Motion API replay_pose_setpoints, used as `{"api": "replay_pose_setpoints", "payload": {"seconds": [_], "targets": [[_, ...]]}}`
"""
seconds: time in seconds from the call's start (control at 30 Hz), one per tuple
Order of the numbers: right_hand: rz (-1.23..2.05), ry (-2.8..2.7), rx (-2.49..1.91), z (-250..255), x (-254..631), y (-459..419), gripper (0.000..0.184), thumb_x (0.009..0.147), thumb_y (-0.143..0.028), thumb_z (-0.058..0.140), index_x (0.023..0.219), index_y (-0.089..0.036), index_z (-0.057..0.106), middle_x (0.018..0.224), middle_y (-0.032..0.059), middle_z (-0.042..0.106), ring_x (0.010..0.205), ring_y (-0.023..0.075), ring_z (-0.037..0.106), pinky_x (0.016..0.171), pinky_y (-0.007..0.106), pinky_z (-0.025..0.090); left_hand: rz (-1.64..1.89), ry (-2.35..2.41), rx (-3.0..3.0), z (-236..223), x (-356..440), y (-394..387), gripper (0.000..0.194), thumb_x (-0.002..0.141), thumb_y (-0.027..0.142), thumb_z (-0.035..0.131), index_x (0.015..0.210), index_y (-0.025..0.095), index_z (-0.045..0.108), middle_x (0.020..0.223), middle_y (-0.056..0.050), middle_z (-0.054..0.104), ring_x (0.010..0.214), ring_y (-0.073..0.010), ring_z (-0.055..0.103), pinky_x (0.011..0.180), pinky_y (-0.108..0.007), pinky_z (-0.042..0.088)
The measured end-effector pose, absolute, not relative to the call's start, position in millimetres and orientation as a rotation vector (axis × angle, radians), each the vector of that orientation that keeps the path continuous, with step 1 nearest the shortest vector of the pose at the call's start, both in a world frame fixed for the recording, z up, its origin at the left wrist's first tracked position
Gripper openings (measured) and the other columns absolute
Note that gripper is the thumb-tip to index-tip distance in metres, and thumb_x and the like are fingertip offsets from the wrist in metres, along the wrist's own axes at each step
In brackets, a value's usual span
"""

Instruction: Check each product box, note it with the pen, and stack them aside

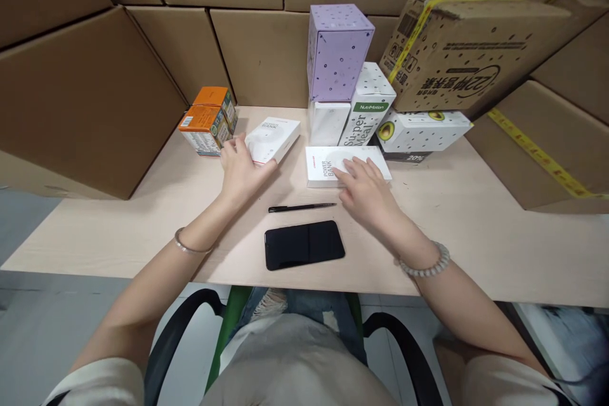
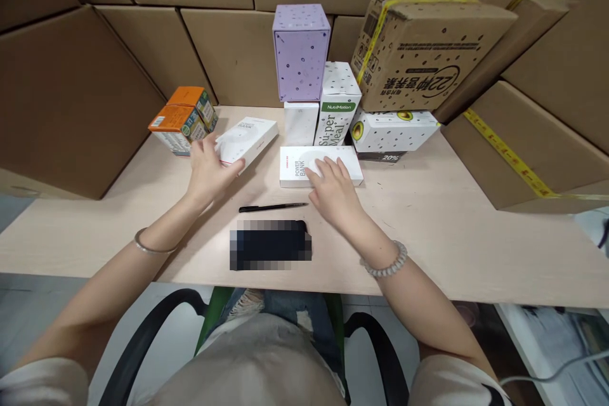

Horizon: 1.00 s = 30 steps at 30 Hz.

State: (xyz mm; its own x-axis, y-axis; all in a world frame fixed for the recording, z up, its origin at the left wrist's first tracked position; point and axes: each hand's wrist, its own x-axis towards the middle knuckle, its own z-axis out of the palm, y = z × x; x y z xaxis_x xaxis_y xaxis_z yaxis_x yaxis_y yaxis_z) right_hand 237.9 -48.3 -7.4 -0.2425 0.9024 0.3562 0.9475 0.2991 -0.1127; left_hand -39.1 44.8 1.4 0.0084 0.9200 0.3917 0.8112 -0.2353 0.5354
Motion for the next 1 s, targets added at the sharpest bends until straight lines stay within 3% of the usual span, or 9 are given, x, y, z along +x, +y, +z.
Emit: {"api": "replay_pose_setpoints", "payload": {"seconds": [0.07,0.17,0.3,0.4,0.5,0.67,0.8,0.9,1.0], "targets": [[-0.036,-2.132,-1.551,-3.2,234.4,-50.5,0.041,0.091,-0.011,0.052,0.127,-0.015,0.072,0.134,0.0195,0.071,0.127,0.0365,0.066,0.109,0.059,0.051,1.148,1.753,2.219,4.7,-46.0,30.0,0.072,0.070,0.046,0.071,0.135,0.017,0.054,0.134,-0.020,0.050,0.133,-0.0463,0.047,0.117,-0.070,0.035],[0.529,-1.815,-1.416,3.6,227.5,-53.3,0.033,0.097,-0.032,0.057,0.126,-0.021,0.066,0.107,0.0100,0.078,0.075,0.0198,0.069,0.071,0.038,0.058,1.348,1.530,2.510,9.5,-58.4,15.6,0.066,0.070,0.048,0.077,0.128,0.024,0.058,0.132,-0.017,0.049,0.127,-0.0432,0.047,0.109,-0.070,0.040],[1.202,-1.220,-1.204,8.6,220.6,-53.9,0.063,0.088,-0.066,0.064,0.135,-0.026,0.055,0.104,0.0053,0.077,0.040,0.0068,0.041,0.034,0.025,0.024,1.702,0.756,2.882,13.4,-63.8,15.0,0.073,0.067,0.062,0.075,0.130,0.029,0.058,0.121,-0.011,0.046,0.119,-0.0370,0.051,0.102,-0.061,0.051],[1.183,-1.019,-1.081,9.5,219.5,-53.8,0.058,0.075,-0.067,0.075,0.112,-0.023,0.066,0.084,0.0017,0.073,0.039,0.0059,0.038,0.031,0.024,0.017,1.710,0.379,2.934,11.6,-58.7,19.6,0.080,0.068,0.070,0.074,0.136,0.032,0.057,0.124,-0.011,0.048,0.124,-0.0372,0.052,0.104,-0.059,0.053],[1.075,-0.896,-1.050,8.1,220.5,-53.7,0.044,0.069,-0.055,0.081,0.097,-0.022,0.069,0.070,-0.0010,0.066,0.042,0.0089,0.044,0.030,0.023,0.029,1.679,0.384,2.796,4.7,-54.5,25.1,0.099,0.064,0.082,0.077,0.147,0.037,0.048,0.142,-0.011,0.045,0.136,-0.0408,0.049,0.115,-0.065,0.046],[0.989,-0.889,-0.992,5.9,219.1,-55.0,0.047,0.078,-0.052,0.074,0.114,-0.023,0.070,0.084,0.0032,0.073,0.059,0.0172,0.063,0.042,0.029,0.054,1.553,0.566,2.117,-10.2,-52.0,32.7,0.109,0.073,0.093,0.064,0.160,0.043,0.021,0.161,-0.014,0.036,0.146,-0.0397,0.047,0.111,-0.059,0.051],[1.058,-0.918,-1.000,8.6,212.8,-60.4,0.052,0.073,-0.051,0.084,0.115,-0.025,0.070,0.091,0.0039,0.077,0.067,0.0199,0.068,0.047,0.030,0.059,1.388,0.664,1.706,-13.5,-48.0,27.9,0.075,0.085,0.067,0.076,0.146,0.036,0.045,0.124,-0.008,0.065,0.103,-0.0218,0.070,0.081,-0.033,0.061],[1.118,-0.935,-1.031,8.8,210.2,-62.3,0.051,0.065,-0.052,0.092,0.102,-0.024,0.071,0.092,0.0048,0.078,0.069,0.0208,0.069,0.050,0.033,0.061,1.425,0.718,1.535,-8.2,-45.4,22.4,0.050,0.084,0.058,0.081,0.117,0.025,0.064,0.100,-0.003,0.067,0.080,-0.0136,0.065,0.064,-0.022,0.054],[1.166,-0.987,-1.076,4.2,213.5,-59.6,0.054,0.064,-0.056,0.093,0.100,-0.023,0.071,0.089,0.0047,0.076,0.066,0.0210,0.068,0.049,0.034,0.059,1.461,0.708,1.458,-1.4,-45.0,20.2,0.049,0.079,0.056,0.085,0.109,0.023,0.066,0.095,-0.002,0.067,0.074,-0.0117,0.061,0.060,-0.019,0.051]]}}
